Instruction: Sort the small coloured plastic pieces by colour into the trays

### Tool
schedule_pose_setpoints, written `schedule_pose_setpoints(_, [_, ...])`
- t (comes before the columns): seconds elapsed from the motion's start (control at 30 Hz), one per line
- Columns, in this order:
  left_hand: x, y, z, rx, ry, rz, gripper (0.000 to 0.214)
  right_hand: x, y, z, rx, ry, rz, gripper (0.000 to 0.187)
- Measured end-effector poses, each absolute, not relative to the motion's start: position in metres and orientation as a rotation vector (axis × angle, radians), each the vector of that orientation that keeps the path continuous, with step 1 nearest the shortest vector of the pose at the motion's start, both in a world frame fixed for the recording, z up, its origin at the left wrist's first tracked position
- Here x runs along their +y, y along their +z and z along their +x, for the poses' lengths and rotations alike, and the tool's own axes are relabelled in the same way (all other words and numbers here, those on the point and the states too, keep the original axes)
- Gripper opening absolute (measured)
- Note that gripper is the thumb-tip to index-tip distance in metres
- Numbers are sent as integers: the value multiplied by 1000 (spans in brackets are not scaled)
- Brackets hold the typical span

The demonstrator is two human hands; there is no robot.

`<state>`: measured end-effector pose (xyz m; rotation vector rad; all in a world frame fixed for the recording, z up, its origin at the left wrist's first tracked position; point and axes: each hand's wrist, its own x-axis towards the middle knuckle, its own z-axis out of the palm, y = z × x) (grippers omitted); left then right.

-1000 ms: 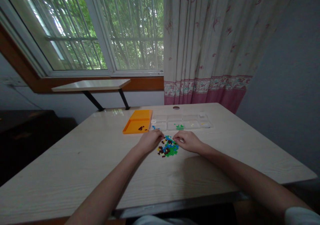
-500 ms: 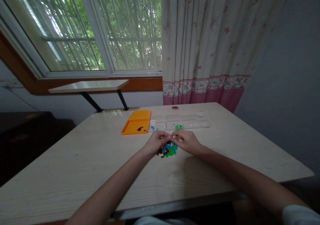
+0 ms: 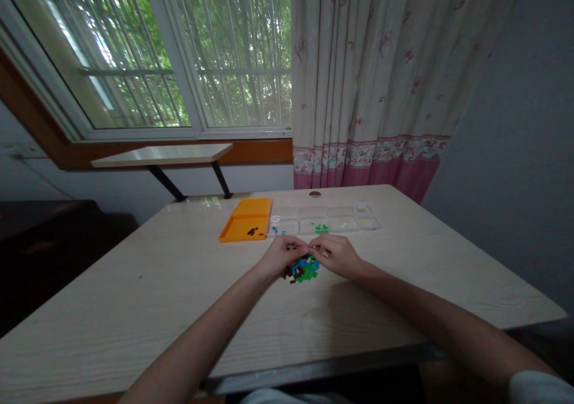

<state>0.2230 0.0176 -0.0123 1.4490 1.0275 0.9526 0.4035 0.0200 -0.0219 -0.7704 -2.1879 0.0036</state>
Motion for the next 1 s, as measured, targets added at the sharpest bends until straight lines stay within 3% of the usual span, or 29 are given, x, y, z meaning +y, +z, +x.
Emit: schedule_pose_setpoints(1.0, [18, -12, 225, 1014, 987, 1393, 23, 20, -22, 404, -2181, 70, -738, 12])
